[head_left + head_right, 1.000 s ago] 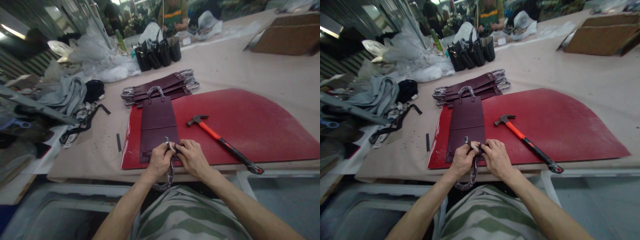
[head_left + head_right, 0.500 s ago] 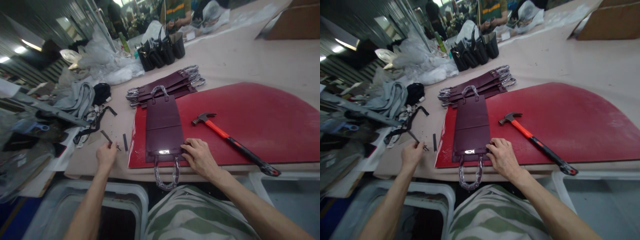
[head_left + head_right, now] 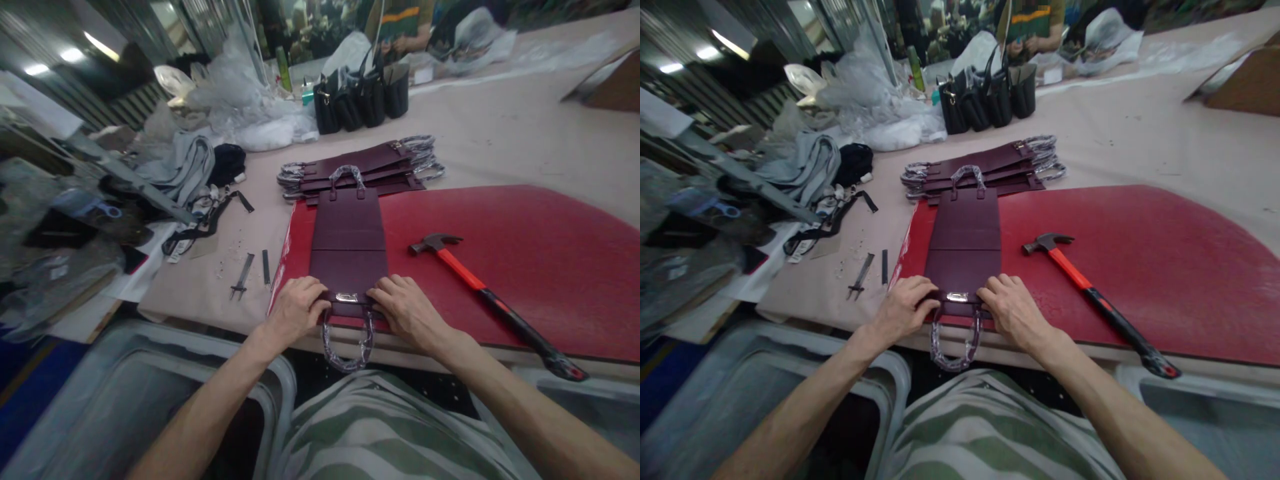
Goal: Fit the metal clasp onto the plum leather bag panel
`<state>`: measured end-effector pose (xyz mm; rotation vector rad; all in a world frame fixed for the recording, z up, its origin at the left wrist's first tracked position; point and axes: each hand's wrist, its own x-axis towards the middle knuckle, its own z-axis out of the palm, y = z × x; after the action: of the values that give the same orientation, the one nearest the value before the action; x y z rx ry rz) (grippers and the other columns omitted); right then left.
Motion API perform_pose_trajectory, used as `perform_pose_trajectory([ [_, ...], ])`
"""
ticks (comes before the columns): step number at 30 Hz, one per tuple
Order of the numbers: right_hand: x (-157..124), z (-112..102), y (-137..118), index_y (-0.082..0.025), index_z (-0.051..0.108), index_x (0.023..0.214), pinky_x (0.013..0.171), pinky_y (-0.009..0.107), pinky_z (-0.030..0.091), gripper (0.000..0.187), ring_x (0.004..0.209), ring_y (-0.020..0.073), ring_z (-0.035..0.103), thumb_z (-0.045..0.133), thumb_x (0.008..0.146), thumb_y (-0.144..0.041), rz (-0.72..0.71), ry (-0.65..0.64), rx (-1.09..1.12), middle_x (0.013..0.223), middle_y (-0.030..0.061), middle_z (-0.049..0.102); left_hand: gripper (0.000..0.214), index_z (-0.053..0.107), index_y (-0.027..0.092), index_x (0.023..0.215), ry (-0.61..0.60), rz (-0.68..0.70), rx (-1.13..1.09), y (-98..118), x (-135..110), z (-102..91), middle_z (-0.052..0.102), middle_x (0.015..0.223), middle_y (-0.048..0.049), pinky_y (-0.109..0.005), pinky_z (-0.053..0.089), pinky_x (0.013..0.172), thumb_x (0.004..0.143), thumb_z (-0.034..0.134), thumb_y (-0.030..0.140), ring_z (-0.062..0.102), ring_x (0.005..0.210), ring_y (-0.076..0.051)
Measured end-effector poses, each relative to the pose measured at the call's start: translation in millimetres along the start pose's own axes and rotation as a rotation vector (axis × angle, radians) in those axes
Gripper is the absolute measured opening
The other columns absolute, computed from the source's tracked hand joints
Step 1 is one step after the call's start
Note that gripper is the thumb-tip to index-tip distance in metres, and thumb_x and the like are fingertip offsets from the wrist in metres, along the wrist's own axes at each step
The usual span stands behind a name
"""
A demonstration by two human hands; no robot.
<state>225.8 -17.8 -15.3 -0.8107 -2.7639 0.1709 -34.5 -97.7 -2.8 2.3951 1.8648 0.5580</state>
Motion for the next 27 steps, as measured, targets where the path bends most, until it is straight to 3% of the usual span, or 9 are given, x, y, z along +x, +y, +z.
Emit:
perform_pose_trajectory([
  [3, -0.3, -0.3, 2.0, -0.015, 0.065, 0.108, 0.074, 0.036, 0.033, 0.022, 0.083, 0.026, 0.044, 0.051, 0.093, -0.007, -0.045, -0.007, -0.079, 0.095, 0.0106, 0.058, 0.009, 0.064, 0.017, 0.101, -0.144, 0.052, 0.143, 15.0, 14.8, 4.4, 0.065, 0.1, -0.0075, -0.038, 0.048, 0.08, 0.094, 0.063, 0.023, 0.059, 0.095, -0.025],
  [6, -0.8, -0.3, 8.8, -0.013, 0.063, 0.111, 0.076, 0.036, 0.035, 0.029, 0.084, 0.0264, 0.044, 0.045, 0.091, -0.003, -0.061, 0.017, -0.094, 0.098, 0.0126, 0.057, 0.008, 0.062, 0.015, 0.097, -0.253, 0.196, 0.272, 16.9, 23.5, 4.2, 0.061, 0.096, -0.0083, -0.038, 0.048, 0.075, 0.096, 0.055, 0.014, 0.056, 0.089, -0.026],
  [9, 0.0, -0.1, 16.5, -0.013, 0.063, 0.107, 0.076, 0.036, 0.036, 0.029, 0.083, 0.0261, 0.044, 0.042, 0.091, -0.002, -0.053, 0.038, -0.067, 0.096, 0.0129, 0.058, 0.013, 0.059, 0.013, 0.097, -0.281, 0.286, 0.38, 21.3, 26.4, 3.3, 0.058, 0.096, -0.0106, -0.038, 0.047, 0.071, 0.092, 0.049, 0.006, 0.055, 0.086, -0.027],
  [13, -0.4, 3.1, 20.3, -0.014, 0.064, 0.103, 0.076, 0.036, 0.038, 0.029, 0.081, 0.0257, 0.044, 0.04, 0.092, -0.004, -0.039, 0.071, -0.026, 0.093, 0.0124, 0.058, 0.014, 0.057, 0.012, 0.095, -0.26, 0.284, 0.442, 31.9, 26.5, 6.5, 0.055, 0.092, -0.0116, -0.039, 0.047, 0.068, 0.087, 0.049, 0.004, 0.054, 0.085, -0.028],
  [16, -3.7, 7.4, 21.9, -0.013, 0.065, 0.107, 0.077, 0.036, 0.04, 0.032, 0.085, 0.0254, 0.046, 0.039, 0.091, -0.003, -0.025, 0.12, 0.055, 0.098, 0.0129, 0.06, 0.014, 0.057, 0.013, 0.092, -0.235, 0.282, 0.439, 30.7, 26.5, 11.2, 0.056, 0.09, -0.0122, -0.039, 0.048, 0.066, 0.087, 0.047, 0.005, 0.054, 0.083, -0.028],
  [20, -8.2, 10.9, 30.5, -0.017, 0.066, 0.101, 0.078, 0.035, 0.044, 0.035, 0.088, 0.023, 0.05, 0.038, 0.087, -0.001, -0.015, 0.188, 0.212, 0.101, 0.0106, 0.063, 0.02, 0.06, 0.014, 0.091, -0.161, 0.31, 0.238, 6.4, 19.7, 15.2, 0.061, 0.09, -0.0118, -0.039, 0.053, 0.073, 0.087, 0.045, 0.002, 0.057, 0.084, -0.025],
  [24, -6.6, 4.3, 43.0, -0.019, 0.068, 0.092, 0.079, 0.034, 0.048, 0.038, 0.091, 0.0205, 0.055, 0.037, 0.083, 0.001, -0.068, 0.179, 0.349, 0.101, 0.0081, 0.065, 0.029, 0.065, 0.016, 0.1, 0.037, 0.456, -0.042, -26.2, 3.9, 20.4, 0.069, 0.107, -0.0112, -0.036, 0.057, 0.092, 0.091, 0.04, 0.003, 0.065, 0.1, -0.02],
  [27, -2.3, -3.3, 47.8, -0.02, 0.07, 0.087, 0.079, 0.034, 0.047, 0.037, 0.09, 0.0201, 0.055, 0.039, 0.085, -0.001, -0.164, 0.092, 0.388, 0.102, 0.0071, 0.067, 0.033, 0.066, 0.016, 0.112, 0.154, 0.549, -0.071, -37.7, -4.8, 26.3, 0.07, 0.12, -0.0121, -0.04, 0.056, 0.102, 0.093, 0.042, 0.006, 0.066, 0.113, -0.02],
])
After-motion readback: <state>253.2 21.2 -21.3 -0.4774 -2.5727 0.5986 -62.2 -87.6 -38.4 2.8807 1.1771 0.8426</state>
